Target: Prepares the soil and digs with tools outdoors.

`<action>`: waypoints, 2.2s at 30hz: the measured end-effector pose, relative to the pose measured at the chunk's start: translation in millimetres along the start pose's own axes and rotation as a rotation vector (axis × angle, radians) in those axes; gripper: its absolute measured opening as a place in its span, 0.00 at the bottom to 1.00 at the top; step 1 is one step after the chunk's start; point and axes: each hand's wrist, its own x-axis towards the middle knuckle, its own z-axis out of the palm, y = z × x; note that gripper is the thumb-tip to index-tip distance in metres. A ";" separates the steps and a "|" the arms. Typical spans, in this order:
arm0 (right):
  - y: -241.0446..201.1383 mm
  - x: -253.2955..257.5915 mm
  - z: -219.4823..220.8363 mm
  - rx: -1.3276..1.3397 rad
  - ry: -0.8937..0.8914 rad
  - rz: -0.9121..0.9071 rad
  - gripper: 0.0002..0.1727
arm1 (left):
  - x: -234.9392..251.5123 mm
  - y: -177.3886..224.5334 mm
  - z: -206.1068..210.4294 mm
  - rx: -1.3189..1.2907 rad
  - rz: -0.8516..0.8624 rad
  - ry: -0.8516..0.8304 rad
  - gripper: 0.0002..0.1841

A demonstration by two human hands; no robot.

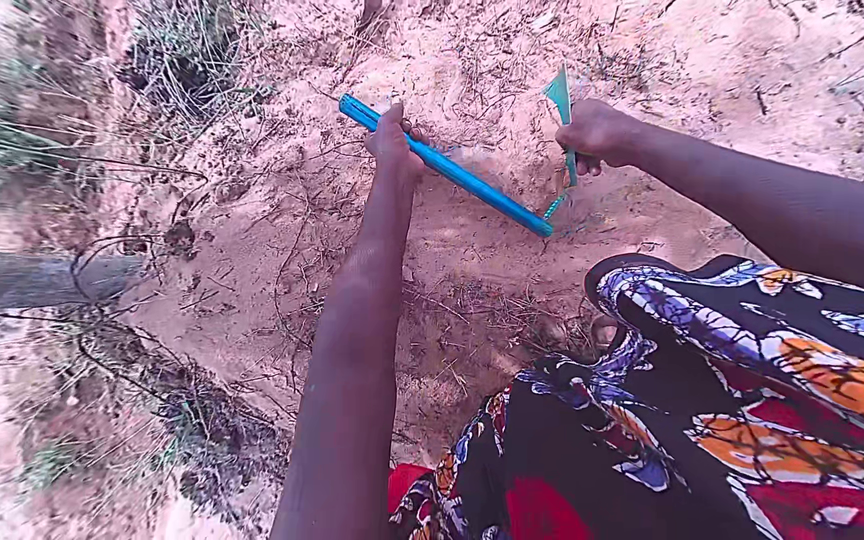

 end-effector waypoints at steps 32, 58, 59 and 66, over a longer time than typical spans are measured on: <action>-190.8 -69.3 3.0 -0.120 -0.192 -0.391 0.09 | -87.7 202.9 -76.8 0.060 0.394 0.073 0.08; -31.3 89.1 -59.2 -0.181 0.053 -0.146 0.15 | 65.7 17.3 78.9 0.001 -0.050 0.008 0.13; -42.4 86.4 -49.1 -0.153 0.025 -0.149 0.14 | 62.8 32.1 69.4 0.026 -0.042 0.020 0.13; -118.7 51.7 29.2 -0.159 -0.080 -0.219 0.13 | 51.1 100.3 -32.9 0.044 0.046 0.147 0.11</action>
